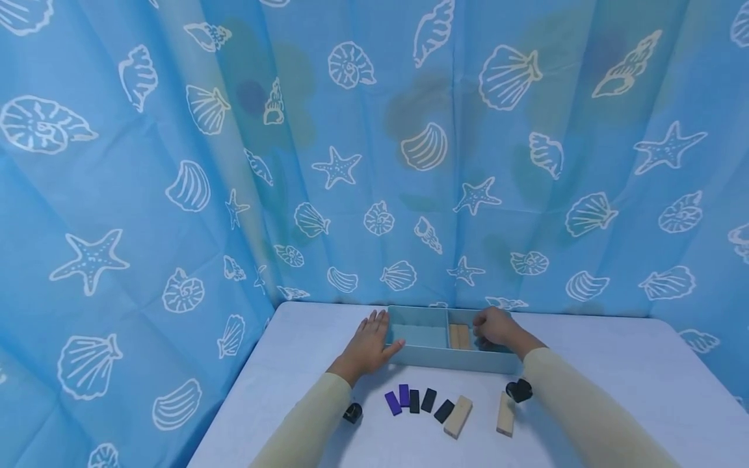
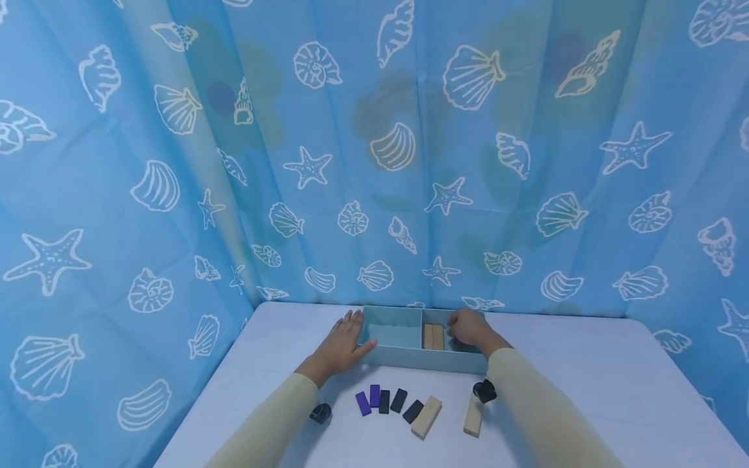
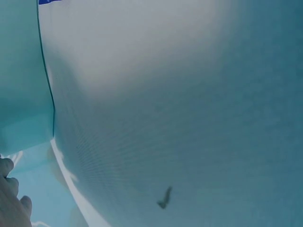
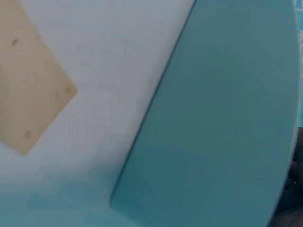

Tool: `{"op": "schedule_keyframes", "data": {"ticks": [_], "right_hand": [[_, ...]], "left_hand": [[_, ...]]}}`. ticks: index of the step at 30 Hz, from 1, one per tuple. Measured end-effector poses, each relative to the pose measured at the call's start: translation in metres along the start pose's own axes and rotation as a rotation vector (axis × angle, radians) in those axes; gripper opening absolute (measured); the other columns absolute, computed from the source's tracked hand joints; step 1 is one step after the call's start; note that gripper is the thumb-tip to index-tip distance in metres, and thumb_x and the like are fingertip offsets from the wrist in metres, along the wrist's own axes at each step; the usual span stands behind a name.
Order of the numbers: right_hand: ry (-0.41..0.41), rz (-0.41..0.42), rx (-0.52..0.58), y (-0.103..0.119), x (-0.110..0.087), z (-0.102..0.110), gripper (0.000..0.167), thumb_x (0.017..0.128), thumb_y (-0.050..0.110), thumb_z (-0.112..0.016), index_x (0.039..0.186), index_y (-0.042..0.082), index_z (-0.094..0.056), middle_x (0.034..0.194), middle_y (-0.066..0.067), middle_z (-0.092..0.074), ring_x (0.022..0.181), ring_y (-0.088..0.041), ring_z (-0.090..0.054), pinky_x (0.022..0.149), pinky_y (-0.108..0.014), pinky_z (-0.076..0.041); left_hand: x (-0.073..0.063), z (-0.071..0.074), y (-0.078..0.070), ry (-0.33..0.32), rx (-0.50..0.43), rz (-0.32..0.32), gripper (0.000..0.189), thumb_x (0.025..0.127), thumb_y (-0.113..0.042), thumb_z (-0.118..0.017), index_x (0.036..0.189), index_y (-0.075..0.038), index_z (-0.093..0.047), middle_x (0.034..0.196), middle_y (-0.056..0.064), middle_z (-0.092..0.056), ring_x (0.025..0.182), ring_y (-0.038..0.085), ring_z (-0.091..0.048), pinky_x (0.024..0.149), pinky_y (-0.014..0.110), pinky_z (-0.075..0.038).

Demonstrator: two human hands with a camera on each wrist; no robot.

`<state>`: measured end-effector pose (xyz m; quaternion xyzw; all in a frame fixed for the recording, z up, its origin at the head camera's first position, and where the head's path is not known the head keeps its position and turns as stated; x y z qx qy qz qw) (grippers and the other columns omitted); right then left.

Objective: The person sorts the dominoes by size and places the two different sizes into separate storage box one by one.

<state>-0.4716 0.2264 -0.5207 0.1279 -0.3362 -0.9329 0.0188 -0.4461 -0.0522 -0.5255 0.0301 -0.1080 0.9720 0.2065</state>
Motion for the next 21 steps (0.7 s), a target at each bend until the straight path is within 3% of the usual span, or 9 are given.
{"op": "schedule_keyframes", "data": {"ticks": [8,15,21], "right_hand": [[-0.067,0.089,0.011,0.011,-0.026,0.013,0.030,0.095,0.011,-0.060,0.119,-0.007,-0.061,0.100,-0.011,-0.066,0.078,-0.020,-0.066,0.068,-0.035,-0.056],[-0.151,0.164,-0.045,0.023,-0.050,0.023,0.012,0.095,0.016,-0.063,0.097,0.005,-0.068,0.089,-0.008,-0.065,0.071,-0.017,-0.060,0.062,-0.034,-0.052],[-0.170,0.192,-0.014,0.027,-0.066,0.017,0.010,0.093,0.018,-0.066,0.095,0.008,-0.068,0.084,-0.005,-0.064,0.069,-0.016,-0.059,0.061,-0.032,-0.051]], "left_hand": [[-0.001,-0.003,0.000,0.001,0.017,-0.009,0.083,0.098,-0.062,-0.033,0.155,-0.003,-0.017,0.160,0.012,-0.018,0.147,0.029,-0.008,0.117,0.046,-0.011],[-0.001,0.004,-0.003,0.007,0.027,-0.005,0.083,0.098,-0.062,-0.032,0.154,-0.002,-0.019,0.159,0.013,-0.019,0.147,0.029,-0.009,0.117,0.047,-0.012],[0.000,0.005,-0.002,0.017,0.023,-0.001,0.083,0.098,-0.062,-0.032,0.154,-0.003,-0.019,0.159,0.012,-0.019,0.147,0.029,-0.009,0.117,0.046,-0.011]]}}
Point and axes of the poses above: each hand's wrist, its own x-axis towards the middle knuckle, its own z-axis out of the back of the hand, y = z × x, the point moved 8 cm from there along x, towards the middle knuckle
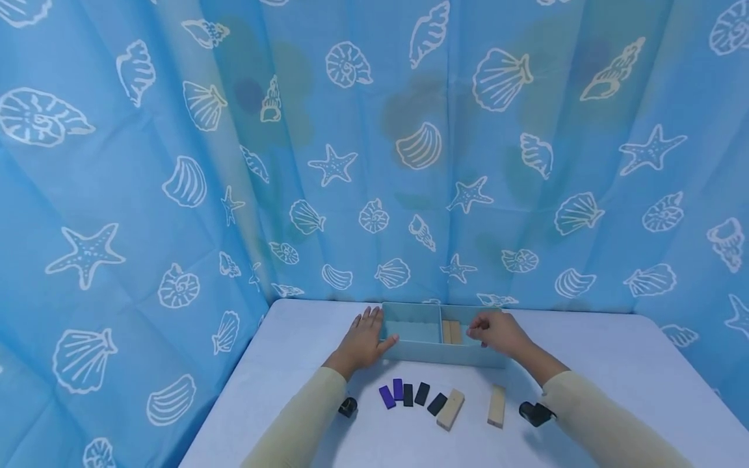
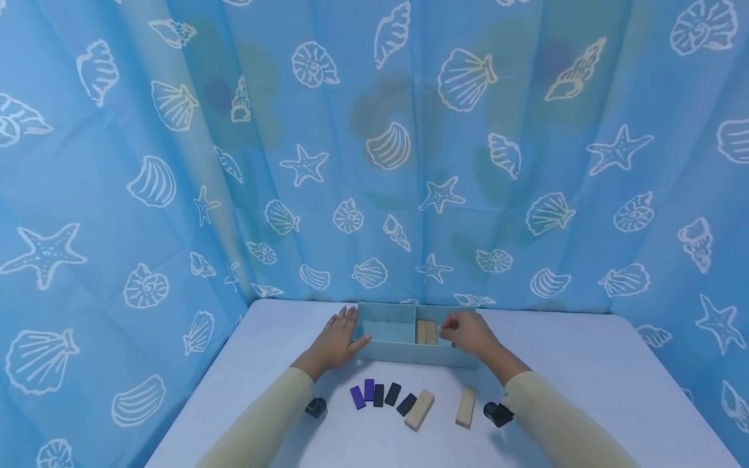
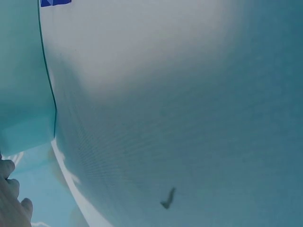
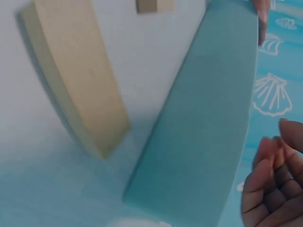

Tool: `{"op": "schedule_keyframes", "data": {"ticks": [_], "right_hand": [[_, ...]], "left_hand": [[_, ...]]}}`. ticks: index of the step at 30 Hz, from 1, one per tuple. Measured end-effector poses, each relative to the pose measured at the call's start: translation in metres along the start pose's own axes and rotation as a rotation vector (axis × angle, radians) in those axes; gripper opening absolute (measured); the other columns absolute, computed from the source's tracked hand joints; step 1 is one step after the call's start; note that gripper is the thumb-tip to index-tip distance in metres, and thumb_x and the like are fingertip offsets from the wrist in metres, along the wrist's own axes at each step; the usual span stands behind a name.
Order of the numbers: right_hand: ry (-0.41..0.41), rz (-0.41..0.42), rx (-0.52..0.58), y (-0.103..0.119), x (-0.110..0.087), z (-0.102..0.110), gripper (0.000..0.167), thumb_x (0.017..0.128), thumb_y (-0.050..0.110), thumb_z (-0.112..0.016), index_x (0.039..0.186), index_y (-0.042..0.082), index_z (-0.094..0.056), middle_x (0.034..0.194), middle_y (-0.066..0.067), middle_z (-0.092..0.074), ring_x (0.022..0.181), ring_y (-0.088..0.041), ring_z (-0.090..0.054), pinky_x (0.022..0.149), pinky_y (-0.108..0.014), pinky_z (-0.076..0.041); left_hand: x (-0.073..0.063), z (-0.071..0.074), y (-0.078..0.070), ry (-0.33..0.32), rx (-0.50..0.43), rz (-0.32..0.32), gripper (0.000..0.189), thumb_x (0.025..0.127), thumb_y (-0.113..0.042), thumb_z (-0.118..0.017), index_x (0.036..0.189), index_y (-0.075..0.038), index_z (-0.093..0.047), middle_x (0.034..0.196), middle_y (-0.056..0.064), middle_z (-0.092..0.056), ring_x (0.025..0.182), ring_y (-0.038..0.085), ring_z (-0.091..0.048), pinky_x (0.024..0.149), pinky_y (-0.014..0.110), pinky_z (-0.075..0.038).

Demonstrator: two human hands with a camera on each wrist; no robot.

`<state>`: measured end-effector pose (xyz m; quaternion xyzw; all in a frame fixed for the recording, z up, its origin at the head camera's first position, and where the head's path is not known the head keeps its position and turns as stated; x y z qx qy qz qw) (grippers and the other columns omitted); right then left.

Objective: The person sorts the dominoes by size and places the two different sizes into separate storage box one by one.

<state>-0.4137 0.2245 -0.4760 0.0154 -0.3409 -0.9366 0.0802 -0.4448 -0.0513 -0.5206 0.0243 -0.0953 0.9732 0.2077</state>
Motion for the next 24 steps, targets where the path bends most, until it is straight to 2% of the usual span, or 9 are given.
{"op": "schedule_keyframes", "data": {"ticks": [6,13,18,24], "right_hand": [[-0.029,0.027,0.066,0.003,-0.019,-0.012,0.008,0.092,0.020,-0.068,0.094,0.012,-0.068,0.079,0.000,-0.061,0.068,-0.014,-0.059,0.060,-0.030,-0.051],[0.014,-0.003,0.135,0.007,-0.039,-0.034,0.004,0.091,0.015,-0.069,0.094,0.012,-0.069,0.081,0.000,-0.062,0.071,-0.015,-0.060,0.063,-0.031,-0.054],[0.029,-0.041,0.047,0.004,-0.047,-0.046,0.009,0.087,0.025,-0.074,0.088,0.017,-0.069,0.077,0.004,-0.059,0.072,-0.014,-0.055,0.062,-0.030,-0.049],[0.073,-0.099,-0.106,-0.004,-0.056,-0.065,0.034,0.077,0.042,-0.080,0.091,0.013,-0.070,0.078,0.003,-0.059,0.073,-0.015,-0.054,0.063,-0.032,-0.050]], "left_hand": [[0.002,0.000,0.000,-0.010,-0.004,-0.005,0.083,0.098,-0.062,-0.033,0.154,-0.003,-0.019,0.159,0.012,-0.020,0.147,0.029,-0.009,0.117,0.046,-0.011],[0.004,-0.003,0.001,-0.011,0.017,0.003,0.083,0.098,-0.063,-0.032,0.154,-0.003,-0.019,0.159,0.013,-0.020,0.147,0.029,-0.010,0.117,0.047,-0.011],[0.005,-0.003,0.001,-0.023,0.059,0.009,0.083,0.098,-0.063,-0.031,0.154,-0.002,-0.020,0.159,0.013,-0.021,0.147,0.030,-0.011,0.116,0.048,-0.011],[0.004,-0.002,-0.001,-0.013,0.058,0.010,0.082,0.098,-0.063,-0.031,0.154,-0.003,-0.021,0.159,0.013,-0.021,0.146,0.030,-0.012,0.116,0.048,-0.010]]}}
Point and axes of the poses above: each hand's wrist, its own x-axis towards the middle knuckle, its own z-axis out of the back of the hand, y = z × x, the point moved 8 cm from there along x, towards the middle knuckle
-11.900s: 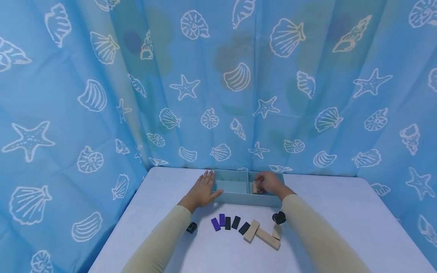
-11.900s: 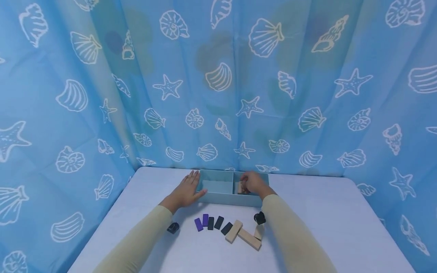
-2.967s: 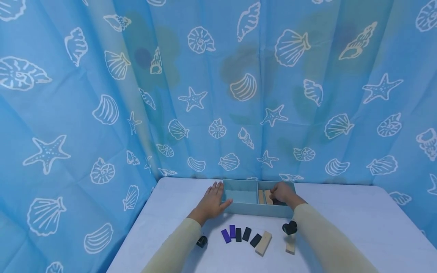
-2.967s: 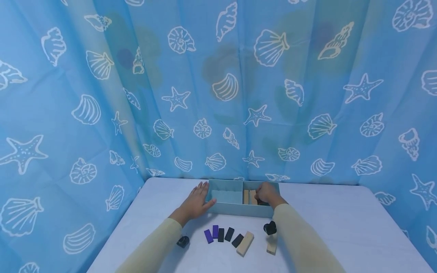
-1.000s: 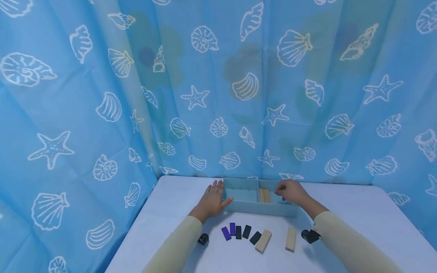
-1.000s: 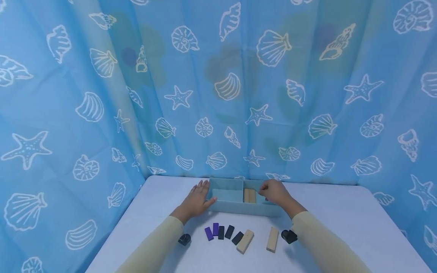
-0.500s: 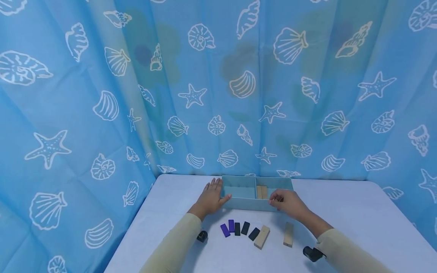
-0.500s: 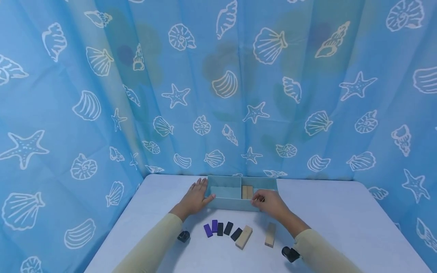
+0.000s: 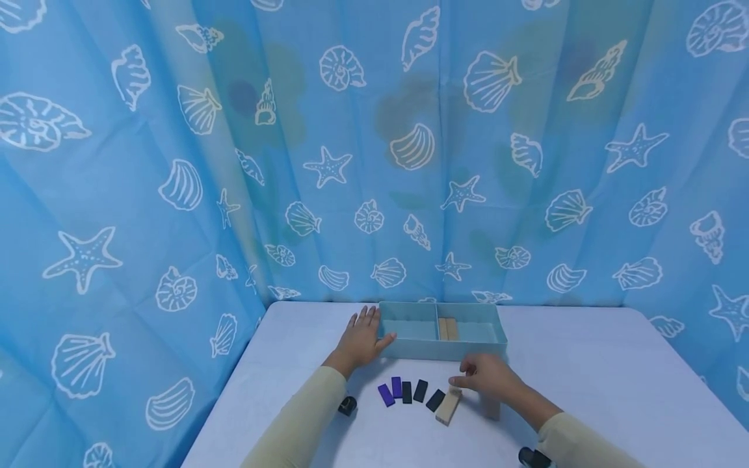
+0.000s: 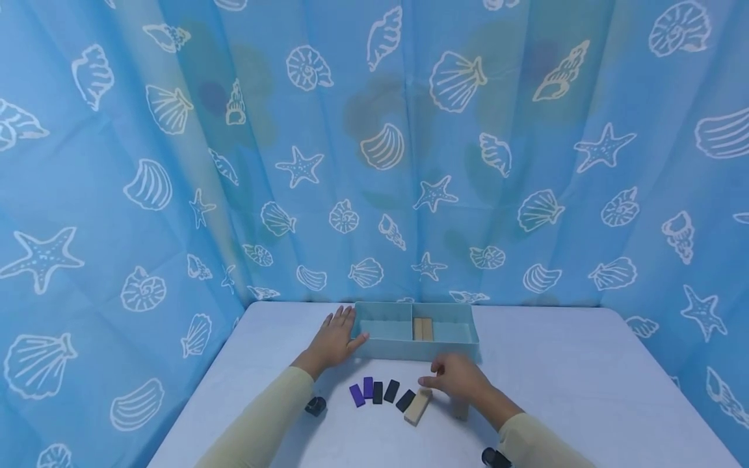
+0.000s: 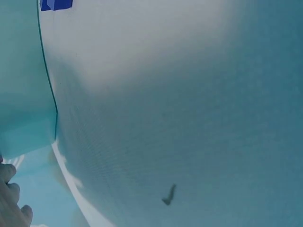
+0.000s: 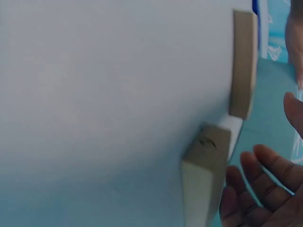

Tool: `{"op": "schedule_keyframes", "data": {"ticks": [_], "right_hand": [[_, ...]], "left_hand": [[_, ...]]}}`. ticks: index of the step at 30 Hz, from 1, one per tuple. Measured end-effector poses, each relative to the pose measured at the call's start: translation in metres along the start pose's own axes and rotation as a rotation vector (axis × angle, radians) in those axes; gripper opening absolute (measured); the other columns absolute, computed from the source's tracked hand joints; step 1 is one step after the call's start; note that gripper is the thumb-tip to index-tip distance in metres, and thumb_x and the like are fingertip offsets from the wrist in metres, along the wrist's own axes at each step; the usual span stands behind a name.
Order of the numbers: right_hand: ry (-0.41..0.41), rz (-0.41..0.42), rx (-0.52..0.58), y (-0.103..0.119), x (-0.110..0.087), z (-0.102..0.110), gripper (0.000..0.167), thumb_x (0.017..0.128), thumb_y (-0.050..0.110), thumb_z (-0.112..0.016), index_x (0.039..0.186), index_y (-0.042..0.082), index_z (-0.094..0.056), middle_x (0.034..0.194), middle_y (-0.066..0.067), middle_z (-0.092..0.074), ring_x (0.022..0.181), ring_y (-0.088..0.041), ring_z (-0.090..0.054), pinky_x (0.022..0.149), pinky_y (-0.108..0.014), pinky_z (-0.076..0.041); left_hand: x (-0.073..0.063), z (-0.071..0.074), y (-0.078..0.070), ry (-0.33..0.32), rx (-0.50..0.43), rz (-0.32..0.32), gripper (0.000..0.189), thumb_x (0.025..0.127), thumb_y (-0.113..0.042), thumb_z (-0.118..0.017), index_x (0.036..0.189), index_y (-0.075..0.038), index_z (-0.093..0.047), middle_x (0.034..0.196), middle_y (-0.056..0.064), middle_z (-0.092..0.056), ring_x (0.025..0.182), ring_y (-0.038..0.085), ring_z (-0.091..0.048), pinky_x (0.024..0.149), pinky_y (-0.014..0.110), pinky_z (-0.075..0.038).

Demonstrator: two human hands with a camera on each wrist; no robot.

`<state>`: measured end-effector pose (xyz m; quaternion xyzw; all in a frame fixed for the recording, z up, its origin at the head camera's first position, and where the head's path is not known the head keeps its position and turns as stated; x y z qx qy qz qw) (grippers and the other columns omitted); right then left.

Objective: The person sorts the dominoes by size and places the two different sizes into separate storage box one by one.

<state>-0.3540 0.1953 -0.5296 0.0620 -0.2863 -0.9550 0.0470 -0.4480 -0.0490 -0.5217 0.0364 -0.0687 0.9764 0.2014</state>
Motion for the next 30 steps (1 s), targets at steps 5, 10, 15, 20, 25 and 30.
{"op": "schedule_keyframes", "data": {"ticks": [5,10,15,20,25,30], "right_hand": [[0.039,-0.053,-0.061,-0.001,-0.008,-0.011,0.055,0.071,0.056,-0.080,0.098,0.009,-0.071,0.085,0.002,-0.062,0.078,-0.016,-0.058,0.071,-0.040,-0.053],[0.049,-0.082,-0.141,0.002,-0.011,-0.017,0.068,0.064,0.062,-0.081,0.103,0.006,-0.071,0.090,-0.001,-0.062,0.084,-0.020,-0.058,0.080,-0.046,-0.052],[0.051,-0.019,-0.248,0.012,-0.015,-0.022,0.072,0.058,0.066,-0.082,0.098,0.007,-0.072,0.087,0.000,-0.057,0.083,-0.021,-0.053,0.081,-0.048,-0.049],[0.061,-0.015,-0.254,0.019,-0.019,-0.021,0.067,0.059,0.063,-0.083,0.096,0.008,-0.072,0.084,0.002,-0.055,0.080,-0.019,-0.050,0.078,-0.045,-0.047],[0.072,-0.006,-0.239,0.021,-0.018,-0.025,0.065,0.060,0.058,-0.085,0.099,0.008,-0.071,0.086,0.002,-0.058,0.083,-0.020,-0.053,0.080,-0.046,-0.048],[0.064,0.035,-0.229,0.030,-0.019,-0.026,0.065,0.061,0.053,-0.087,0.105,0.008,-0.069,0.092,0.001,-0.064,0.091,-0.024,-0.060,0.086,-0.051,-0.049]], "left_hand": [[-0.001,-0.002,-0.001,0.011,0.016,-0.001,0.082,0.098,-0.062,-0.031,0.154,-0.003,-0.020,0.159,0.013,-0.021,0.146,0.030,-0.011,0.116,0.048,-0.009],[0.000,-0.001,0.000,-0.001,0.019,-0.014,0.082,0.099,-0.062,-0.030,0.154,-0.002,-0.021,0.158,0.014,-0.022,0.146,0.031,-0.012,0.116,0.049,-0.010],[-0.001,0.001,-0.001,0.012,0.016,-0.024,0.082,0.099,-0.062,-0.029,0.153,-0.001,-0.021,0.158,0.014,-0.022,0.146,0.031,-0.012,0.116,0.049,-0.010],[-0.002,0.003,-0.002,0.008,0.025,-0.023,0.082,0.099,-0.062,-0.028,0.154,-0.002,-0.020,0.159,0.014,-0.021,0.146,0.031,-0.011,0.116,0.049,-0.010],[-0.001,0.000,-0.002,0.013,0.027,-0.018,0.082,0.099,-0.063,-0.028,0.154,-0.002,-0.020,0.158,0.014,-0.022,0.146,0.030,-0.011,0.116,0.049,-0.009],[-0.002,0.001,-0.002,0.019,0.043,-0.020,0.092,0.094,-0.072,-0.014,0.154,-0.003,-0.020,0.159,0.013,-0.022,0.146,0.030,-0.012,0.116,0.048,-0.011]]}}
Point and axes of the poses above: each hand's wrist, its own x-axis towards the middle knuckle, its own z-axis out of the back of the hand, y = z × x, the point moved 8 cm from there along x, towards the middle knuckle
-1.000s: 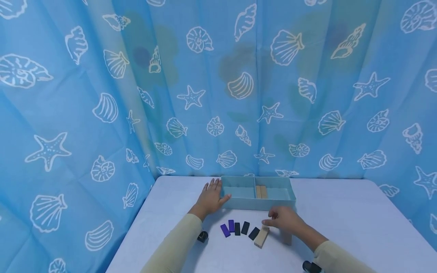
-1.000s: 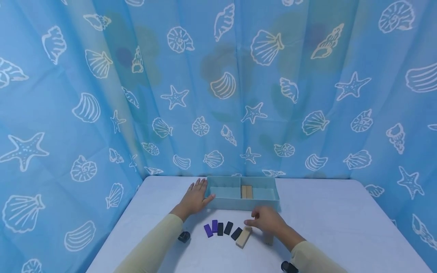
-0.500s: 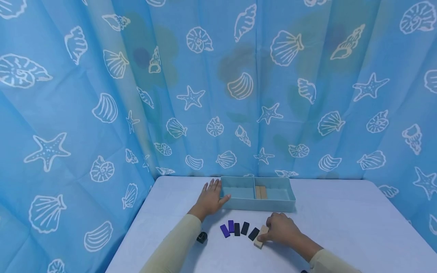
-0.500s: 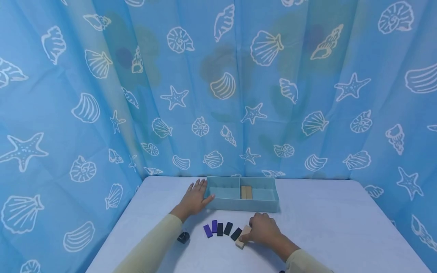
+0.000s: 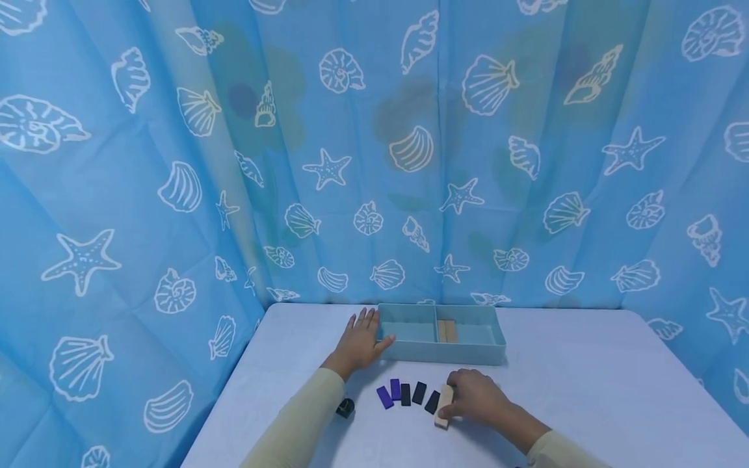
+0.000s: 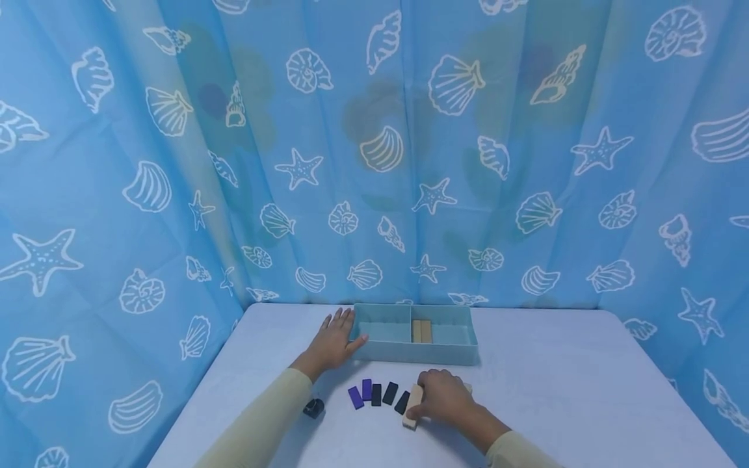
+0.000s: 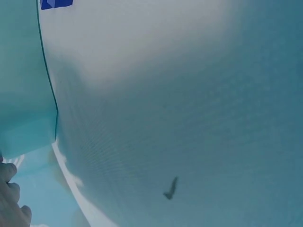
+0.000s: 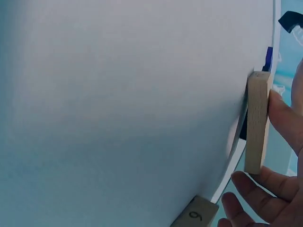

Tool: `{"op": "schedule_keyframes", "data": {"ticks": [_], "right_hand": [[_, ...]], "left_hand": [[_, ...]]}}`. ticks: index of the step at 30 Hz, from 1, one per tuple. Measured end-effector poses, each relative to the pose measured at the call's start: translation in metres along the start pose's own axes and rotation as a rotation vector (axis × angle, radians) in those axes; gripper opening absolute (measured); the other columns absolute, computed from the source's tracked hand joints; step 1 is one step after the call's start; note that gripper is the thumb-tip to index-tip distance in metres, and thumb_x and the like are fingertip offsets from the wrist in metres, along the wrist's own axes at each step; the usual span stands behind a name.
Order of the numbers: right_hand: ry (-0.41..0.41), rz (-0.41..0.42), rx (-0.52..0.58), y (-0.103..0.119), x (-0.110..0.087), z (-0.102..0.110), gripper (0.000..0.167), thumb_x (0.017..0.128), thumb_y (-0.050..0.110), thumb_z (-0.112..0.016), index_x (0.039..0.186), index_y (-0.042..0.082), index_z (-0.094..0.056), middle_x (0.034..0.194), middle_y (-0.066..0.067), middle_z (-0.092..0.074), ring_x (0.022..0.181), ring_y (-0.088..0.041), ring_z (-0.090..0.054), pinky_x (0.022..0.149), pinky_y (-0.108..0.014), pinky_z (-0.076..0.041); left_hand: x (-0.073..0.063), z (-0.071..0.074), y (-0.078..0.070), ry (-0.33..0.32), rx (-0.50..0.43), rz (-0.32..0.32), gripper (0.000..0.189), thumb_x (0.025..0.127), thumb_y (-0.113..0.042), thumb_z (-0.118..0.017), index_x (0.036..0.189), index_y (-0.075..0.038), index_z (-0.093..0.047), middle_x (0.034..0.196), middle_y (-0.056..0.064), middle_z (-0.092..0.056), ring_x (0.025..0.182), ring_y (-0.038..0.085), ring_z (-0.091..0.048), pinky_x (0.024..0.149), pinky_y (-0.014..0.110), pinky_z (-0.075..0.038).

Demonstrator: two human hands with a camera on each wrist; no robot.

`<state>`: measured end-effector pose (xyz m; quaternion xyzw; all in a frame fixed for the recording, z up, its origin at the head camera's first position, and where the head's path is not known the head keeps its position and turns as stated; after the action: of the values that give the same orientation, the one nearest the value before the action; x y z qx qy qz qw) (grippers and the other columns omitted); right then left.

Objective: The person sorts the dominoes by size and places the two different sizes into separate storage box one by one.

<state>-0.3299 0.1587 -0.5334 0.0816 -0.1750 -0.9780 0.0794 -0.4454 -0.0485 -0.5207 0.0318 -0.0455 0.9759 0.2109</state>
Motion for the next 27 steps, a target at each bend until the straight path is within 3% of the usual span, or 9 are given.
{"op": "schedule_keyframes", "data": {"ticks": [3,8,12,15,18,23,27], "right_hand": [[0.004,0.011,0.036,0.004,-0.002,-0.003,0.066,0.062,0.049,-0.087,0.110,0.008,-0.066,0.095,-0.001,-0.066,0.093,-0.026,-0.062,0.087,-0.051,-0.049],[-0.003,0.070,0.112,0.011,-0.008,-0.008,0.068,0.069,0.041,-0.086,0.123,0.007,-0.061,0.106,-0.004,-0.067,0.104,-0.029,-0.061,0.094,-0.053,-0.046],[-0.013,0.129,0.179,0.018,-0.012,-0.008,0.068,0.073,0.033,-0.085,0.130,0.007,-0.058,0.104,0.002,-0.064,0.097,-0.020,-0.061,0.090,-0.048,-0.049],[-0.002,0.172,0.247,0.023,-0.014,-0.009,0.067,0.075,0.024,-0.084,0.133,0.008,-0.055,0.102,0.005,-0.062,0.088,-0.013,-0.059,0.082,-0.040,-0.052],[0.010,0.205,0.293,0.026,-0.016,-0.011,0.067,0.076,0.019,-0.083,0.136,0.009,-0.053,0.110,0.002,-0.061,0.084,-0.008,-0.058,0.076,-0.034,-0.053],[0.020,0.225,0.329,0.026,-0.019,-0.013,0.067,0.080,0.019,-0.080,0.139,0.011,-0.051,0.122,-0.002,-0.059,0.085,-0.007,-0.059,0.076,-0.031,-0.053],[0.036,0.219,0.416,0.021,-0.019,-0.017,0.065,0.081,0.016,-0.079,0.139,0.010,-0.051,0.114,-0.002,-0.060,0.086,-0.011,-0.061,0.073,-0.031,-0.054]], "left_hand": [[-0.001,0.000,-0.001,0.007,-0.001,0.000,0.095,0.092,-0.074,-0.011,0.154,-0.003,-0.020,0.158,0.013,-0.022,0.146,0.030,-0.012,0.116,0.048,-0.011],[-0.002,-0.002,0.001,0.016,-0.032,0.012,0.085,0.097,-0.067,-0.024,0.154,-0.003,-0.020,0.159,0.013,-0.022,0.147,0.030,-0.011,0.116,0.049,-0.009],[0.000,0.000,0.000,-0.003,-0.049,0.002,0.083,0.098,-0.064,-0.029,0.154,-0.003,-0.022,0.158,0.014,-0.023,0.146,0.031,-0.012,0.116,0.050,-0.010],[0.000,0.002,0.000,-0.011,-0.037,0.003,0.085,0.097,-0.066,-0.026,0.154,-0.003,-0.022,0.158,0.014,-0.024,0.146,0.032,-0.013,0.116,0.051,-0.012],[-0.001,0.003,0.001,-0.008,-0.027,0.017,0.089,0.095,-0.071,-0.020,0.154,-0.003,-0.021,0.158,0.014,-0.024,0.146,0.031,-0.014,0.116,0.050,-0.014],[-0.002,0.005,0.000,-0.002,-0.021,0.026,0.094,0.092,-0.074,-0.013,0.154,-0.004,-0.020,0.158,0.013,-0.025,0.146,0.031,-0.014,0.116,0.050,-0.013],[-0.003,0.003,-0.002,-0.002,-0.039,0.008,0.094,0.093,-0.074,-0.015,0.154,-0.003,-0.021,0.157,0.014,-0.026,0.145,0.032,-0.016,0.116,0.050,-0.015]]}}
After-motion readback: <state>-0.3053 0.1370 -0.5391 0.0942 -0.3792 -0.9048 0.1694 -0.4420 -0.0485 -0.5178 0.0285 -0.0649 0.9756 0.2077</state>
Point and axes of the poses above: each hand's wrist, its own x-axis towards the middle knuckle, its own z-axis out of the back of the hand, y = z × x, the point moved 8 cm from there along x, towards the middle knuckle
